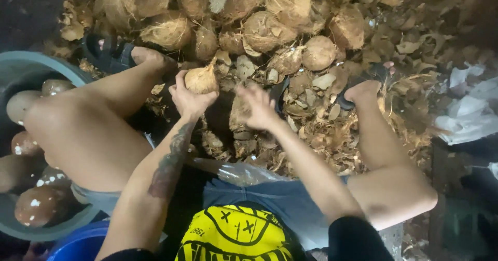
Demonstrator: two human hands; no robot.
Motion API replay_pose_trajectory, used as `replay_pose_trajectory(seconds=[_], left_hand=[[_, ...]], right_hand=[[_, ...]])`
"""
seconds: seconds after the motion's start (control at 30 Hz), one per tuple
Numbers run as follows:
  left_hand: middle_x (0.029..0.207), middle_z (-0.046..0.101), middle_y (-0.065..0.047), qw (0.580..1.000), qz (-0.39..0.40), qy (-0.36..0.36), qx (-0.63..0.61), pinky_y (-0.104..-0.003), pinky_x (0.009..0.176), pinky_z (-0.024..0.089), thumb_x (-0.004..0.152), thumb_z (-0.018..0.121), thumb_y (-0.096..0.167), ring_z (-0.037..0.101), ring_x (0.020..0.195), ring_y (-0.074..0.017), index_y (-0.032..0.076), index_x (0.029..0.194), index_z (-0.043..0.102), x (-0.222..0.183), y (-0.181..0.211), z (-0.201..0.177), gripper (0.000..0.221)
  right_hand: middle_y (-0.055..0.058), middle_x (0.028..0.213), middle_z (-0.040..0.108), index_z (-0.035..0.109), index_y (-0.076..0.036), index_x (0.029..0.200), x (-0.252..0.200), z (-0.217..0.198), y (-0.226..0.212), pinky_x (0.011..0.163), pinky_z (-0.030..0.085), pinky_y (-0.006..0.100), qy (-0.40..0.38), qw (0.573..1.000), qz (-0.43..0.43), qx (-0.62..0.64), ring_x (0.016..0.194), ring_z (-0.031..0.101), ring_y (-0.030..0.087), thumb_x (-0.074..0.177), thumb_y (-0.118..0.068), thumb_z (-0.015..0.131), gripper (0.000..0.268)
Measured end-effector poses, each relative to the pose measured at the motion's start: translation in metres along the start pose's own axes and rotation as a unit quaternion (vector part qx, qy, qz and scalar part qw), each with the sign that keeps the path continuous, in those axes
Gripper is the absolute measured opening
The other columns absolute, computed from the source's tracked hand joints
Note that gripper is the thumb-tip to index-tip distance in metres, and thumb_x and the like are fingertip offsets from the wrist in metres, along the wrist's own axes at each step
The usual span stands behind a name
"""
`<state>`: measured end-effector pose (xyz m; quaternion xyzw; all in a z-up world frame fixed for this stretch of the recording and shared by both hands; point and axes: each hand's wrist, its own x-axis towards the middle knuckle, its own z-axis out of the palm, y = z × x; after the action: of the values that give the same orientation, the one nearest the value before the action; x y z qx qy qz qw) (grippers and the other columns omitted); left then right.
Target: Peeling the outer husk of coconuts using a knife while sitting on the floor.
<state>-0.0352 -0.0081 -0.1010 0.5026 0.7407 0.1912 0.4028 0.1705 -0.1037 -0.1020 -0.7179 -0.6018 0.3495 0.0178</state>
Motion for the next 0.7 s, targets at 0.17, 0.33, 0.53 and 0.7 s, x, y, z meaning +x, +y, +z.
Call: replay_pose_trajectory(seconds=[0.17,0.33,0.53,0.7], left_hand=[[0.133,0.047,-0.01,0.998,-0.022,0.053,-0.04,-0.047,0.108,0.052,0.049,0.096,0.033,0.059,0.127,-0.0362,0.039,0.136,0.053,-0.002,0.004,0.004,0.097],[0.148,0.035,-0.018,0.986,-0.075,0.124,-0.085,-0.053,0.105,0.052,0.055,0.094,0.031,0.053,0.132,-0.0437,0.037,0.134,0.053,0.018,0.011,0.004,0.089],[0.132,0.041,-0.01,0.971,-0.05,0.192,-0.137,-0.046,0.105,0.053,0.052,0.096,0.027,0.063,0.118,-0.0326,0.035,0.133,0.054,0.032,0.015,0.003,0.092],[0.125,0.046,-0.011,0.968,0.025,0.213,-0.13,-0.056,0.095,0.056,0.048,0.097,0.028,0.058,0.118,-0.0364,0.031,0.134,0.058,0.039,0.017,0.013,0.094]], right_hand=[[0.025,0.156,0.035,0.038,-0.009,0.156,0.087,-0.079,0.034,0.117,0.035,0.068,0.269,0.963,-0.007,0.031,0.145,0.035,0.049,0.084,-0.033,0.09,0.093],[0.022,0.161,0.042,0.049,-0.003,0.15,0.129,-0.131,-0.004,0.125,0.031,0.052,0.078,0.98,-0.08,-0.166,0.147,0.04,0.039,0.079,0.023,0.061,0.077],[0.035,0.17,0.007,0.009,-0.034,0.172,0.192,-0.118,0.025,0.127,0.026,0.062,-0.001,0.887,-0.037,-0.461,0.152,0.016,0.058,0.09,0.013,0.074,0.114],[0.026,0.174,0.01,0.012,-0.005,0.168,0.188,-0.127,0.013,0.132,0.004,0.05,0.026,0.991,0.097,-0.087,0.16,0.006,0.04,0.106,-0.068,0.026,0.089]])
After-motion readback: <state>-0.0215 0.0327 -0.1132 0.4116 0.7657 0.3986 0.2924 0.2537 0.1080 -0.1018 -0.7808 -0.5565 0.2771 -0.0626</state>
